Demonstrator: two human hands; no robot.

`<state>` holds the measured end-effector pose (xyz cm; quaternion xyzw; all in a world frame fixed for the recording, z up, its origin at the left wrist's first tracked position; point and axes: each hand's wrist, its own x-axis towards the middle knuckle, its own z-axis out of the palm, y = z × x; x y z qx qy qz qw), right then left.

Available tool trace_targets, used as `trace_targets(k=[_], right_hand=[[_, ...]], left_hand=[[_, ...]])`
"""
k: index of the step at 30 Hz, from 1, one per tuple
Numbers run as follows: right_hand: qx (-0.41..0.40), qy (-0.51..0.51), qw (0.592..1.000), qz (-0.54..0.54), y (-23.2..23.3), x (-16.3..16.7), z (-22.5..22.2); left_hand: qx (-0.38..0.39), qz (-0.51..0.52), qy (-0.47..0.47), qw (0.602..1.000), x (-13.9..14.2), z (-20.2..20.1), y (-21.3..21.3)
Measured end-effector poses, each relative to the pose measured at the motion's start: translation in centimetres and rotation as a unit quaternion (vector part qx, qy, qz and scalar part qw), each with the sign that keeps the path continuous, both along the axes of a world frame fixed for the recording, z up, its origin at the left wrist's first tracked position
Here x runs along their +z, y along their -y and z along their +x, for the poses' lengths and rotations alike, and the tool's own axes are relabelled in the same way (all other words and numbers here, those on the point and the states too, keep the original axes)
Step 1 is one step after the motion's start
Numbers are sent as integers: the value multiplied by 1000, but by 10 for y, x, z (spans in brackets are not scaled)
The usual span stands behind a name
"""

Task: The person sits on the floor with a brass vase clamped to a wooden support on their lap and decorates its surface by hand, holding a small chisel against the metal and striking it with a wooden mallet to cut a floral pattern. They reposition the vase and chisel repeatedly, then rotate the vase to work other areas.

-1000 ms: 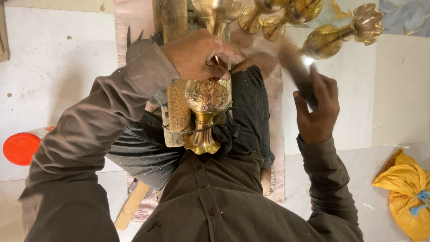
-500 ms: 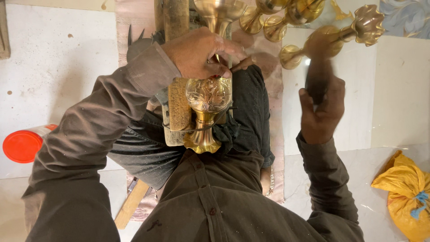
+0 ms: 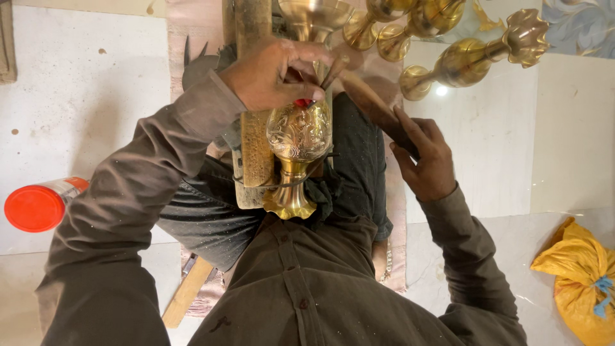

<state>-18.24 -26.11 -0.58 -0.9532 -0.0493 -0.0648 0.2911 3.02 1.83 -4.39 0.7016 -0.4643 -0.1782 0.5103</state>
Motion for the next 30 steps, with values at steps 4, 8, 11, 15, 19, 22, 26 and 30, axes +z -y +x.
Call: trace_targets(k=[4, 8, 11, 15, 19, 22, 26, 30], right_hand=[[25, 14, 986, -162, 13, 11, 11], [-47, 15, 997, 67, 23, 19, 20], [-24, 40, 992, 115, 29, 29, 32], [34, 118, 977, -174, 31, 46, 45], [18, 60, 991, 118, 27, 50, 54], [48, 108, 980, -160, 30, 55, 61], [-9, 34, 994, 107, 27, 58, 72], [102, 171, 956, -214, 20, 69, 76]], left_hand=[[5, 15, 19, 1000, -3, -1, 2], [-3, 2, -4, 1000, -2, 0, 0], [-15, -34, 18, 999, 0, 0, 1], [4, 25, 3, 1000, 3, -2, 2], [23, -30, -22, 999, 2, -7, 1], [24, -46, 2, 999, -1, -6, -1], [-6, -89, 27, 996, -3, -5, 0], [19, -66, -6, 998, -2, -7, -1]])
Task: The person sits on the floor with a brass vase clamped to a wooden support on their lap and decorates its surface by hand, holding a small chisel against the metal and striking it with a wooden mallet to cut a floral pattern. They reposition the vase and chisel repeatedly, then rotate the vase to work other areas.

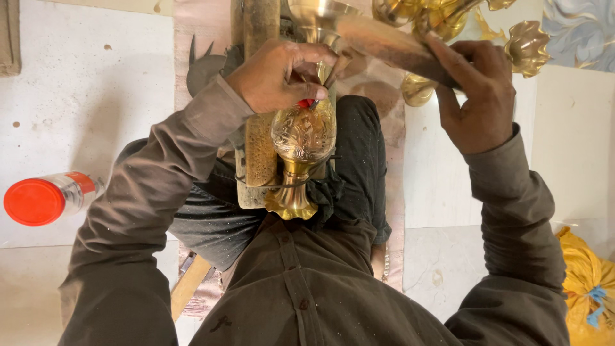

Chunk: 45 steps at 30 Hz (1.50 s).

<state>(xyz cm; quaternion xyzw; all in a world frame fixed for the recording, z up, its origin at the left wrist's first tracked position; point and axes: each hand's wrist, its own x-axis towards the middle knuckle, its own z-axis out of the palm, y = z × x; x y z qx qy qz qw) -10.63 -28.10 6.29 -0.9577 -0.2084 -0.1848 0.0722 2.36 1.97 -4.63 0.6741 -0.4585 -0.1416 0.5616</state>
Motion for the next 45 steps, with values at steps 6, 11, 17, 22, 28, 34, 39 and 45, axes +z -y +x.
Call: trace_targets(k=[6, 11, 17, 22, 28, 34, 39, 45], right_hand=[[26, 3, 999, -38, -3, 4, 5], [-2, -140, 943, 301, 3, -6, 7], [13, -59, 973, 221, 4, -9, 12], [2, -1, 1000, -23, 7, -8, 14], [45, -59, 980, 183, 0, -9, 16], [20, -79, 961, 263, -10, -4, 17], [-53, -20, 997, -53, -7, -18, -1], [-91, -114, 972, 185, -2, -62, -37]], left_hand=[[45, 36, -10, 998, 0, -6, -3], [44, 16, 2, 999, -1, -7, -5], [74, 61, -47, 994, 1, -11, -5], [76, 30, -36, 996, -1, -13, -6], [45, -29, -35, 998, -4, -13, -11], [60, 5, -50, 997, -6, -10, -10], [67, -55, -59, 995, -15, -9, -12], [116, -191, -123, 967, -27, -6, -37]])
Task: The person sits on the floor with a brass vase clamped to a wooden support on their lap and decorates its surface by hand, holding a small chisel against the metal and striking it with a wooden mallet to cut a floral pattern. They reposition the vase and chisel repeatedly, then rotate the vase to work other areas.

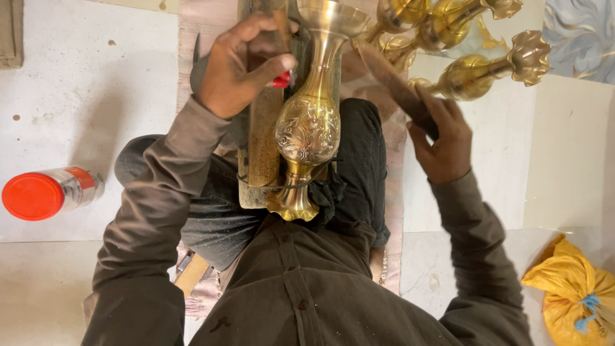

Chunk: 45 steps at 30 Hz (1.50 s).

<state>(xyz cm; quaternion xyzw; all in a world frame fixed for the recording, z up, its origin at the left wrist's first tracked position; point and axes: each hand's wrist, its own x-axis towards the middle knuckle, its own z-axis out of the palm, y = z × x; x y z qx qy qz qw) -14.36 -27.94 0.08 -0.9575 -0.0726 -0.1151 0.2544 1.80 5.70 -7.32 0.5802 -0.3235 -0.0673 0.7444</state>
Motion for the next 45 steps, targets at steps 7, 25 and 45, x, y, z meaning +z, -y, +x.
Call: trace_targets(k=[7, 25, 45], right_hand=[[-88, -34, 966, 242, -4, -68, -31], [-192, -135, 913, 334, -8, -208, -59], [-94, -82, 989, 84, -22, -150, 44]], left_hand=[[34, -10, -52, 998, -21, -17, -22], [172, -67, -209, 960, -47, -99, -28], [311, -75, -173, 931, -58, -212, -3]])
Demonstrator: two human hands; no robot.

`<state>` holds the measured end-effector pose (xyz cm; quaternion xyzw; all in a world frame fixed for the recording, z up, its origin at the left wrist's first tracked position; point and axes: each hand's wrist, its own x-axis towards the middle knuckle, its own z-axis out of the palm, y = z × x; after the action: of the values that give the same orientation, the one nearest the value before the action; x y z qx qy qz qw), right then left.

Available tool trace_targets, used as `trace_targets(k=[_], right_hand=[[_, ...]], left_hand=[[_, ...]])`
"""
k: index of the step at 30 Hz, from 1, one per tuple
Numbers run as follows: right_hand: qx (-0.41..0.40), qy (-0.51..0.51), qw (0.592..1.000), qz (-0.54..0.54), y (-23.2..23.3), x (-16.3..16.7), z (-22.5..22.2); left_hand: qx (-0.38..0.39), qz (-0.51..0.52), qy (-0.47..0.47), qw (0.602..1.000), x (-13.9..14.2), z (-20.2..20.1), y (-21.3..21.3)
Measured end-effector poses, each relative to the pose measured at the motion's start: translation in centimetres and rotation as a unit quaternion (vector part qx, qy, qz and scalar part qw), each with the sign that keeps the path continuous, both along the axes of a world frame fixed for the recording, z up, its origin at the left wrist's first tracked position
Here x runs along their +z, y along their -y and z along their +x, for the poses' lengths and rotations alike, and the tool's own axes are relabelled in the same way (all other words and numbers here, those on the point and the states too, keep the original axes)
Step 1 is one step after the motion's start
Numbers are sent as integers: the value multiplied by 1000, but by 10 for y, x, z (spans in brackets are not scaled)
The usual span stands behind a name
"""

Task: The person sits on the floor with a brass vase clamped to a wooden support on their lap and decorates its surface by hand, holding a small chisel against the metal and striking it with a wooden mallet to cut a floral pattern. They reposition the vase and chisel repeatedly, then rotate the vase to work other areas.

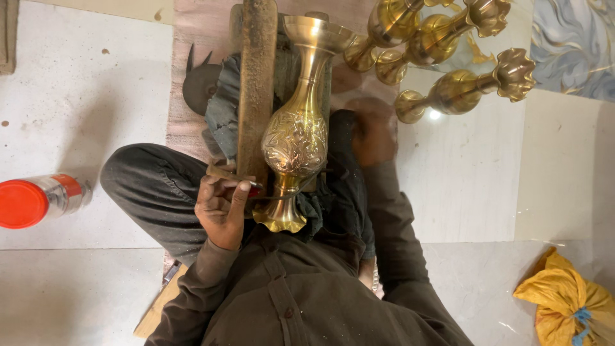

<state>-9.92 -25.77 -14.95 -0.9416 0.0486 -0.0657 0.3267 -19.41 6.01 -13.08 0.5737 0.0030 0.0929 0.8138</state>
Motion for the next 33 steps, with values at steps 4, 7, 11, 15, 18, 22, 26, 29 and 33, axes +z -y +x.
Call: trace_targets(k=[4, 7, 11, 15, 18, 22, 26, 29, 33], right_hand=[[29, 205, 974, 97, -3, 52, 41], [114, 311, 944, -7, -28, 82, 82], [180, 327, 927, -37, -68, 91, 126], [133, 337, 931, -54, -84, 88, 136], [108, 314, 943, 23, -86, 86, 138], [147, 360, 914, 115, -88, 80, 143], [190, 314, 893, 262, -87, 71, 151], [221, 305, 874, 306, -83, 67, 162], [207, 285, 857, 376, -76, 63, 165]], left_hand=[[13, -4, -9, 1000, -8, -5, 14], [2, 15, 15, 1000, -10, -9, 22], [-20, -13, -2, 1000, -8, -11, 24], [-10, 44, 12, 999, -5, -11, 21], [-16, -25, -2, 1000, -6, -11, 13], [-33, -156, -25, 987, -15, -12, 0], [-58, -84, -98, 990, -21, -16, -13], [-93, 194, -47, 976, -16, -23, -17], [-99, 311, 66, 943, -1, -24, -16]])
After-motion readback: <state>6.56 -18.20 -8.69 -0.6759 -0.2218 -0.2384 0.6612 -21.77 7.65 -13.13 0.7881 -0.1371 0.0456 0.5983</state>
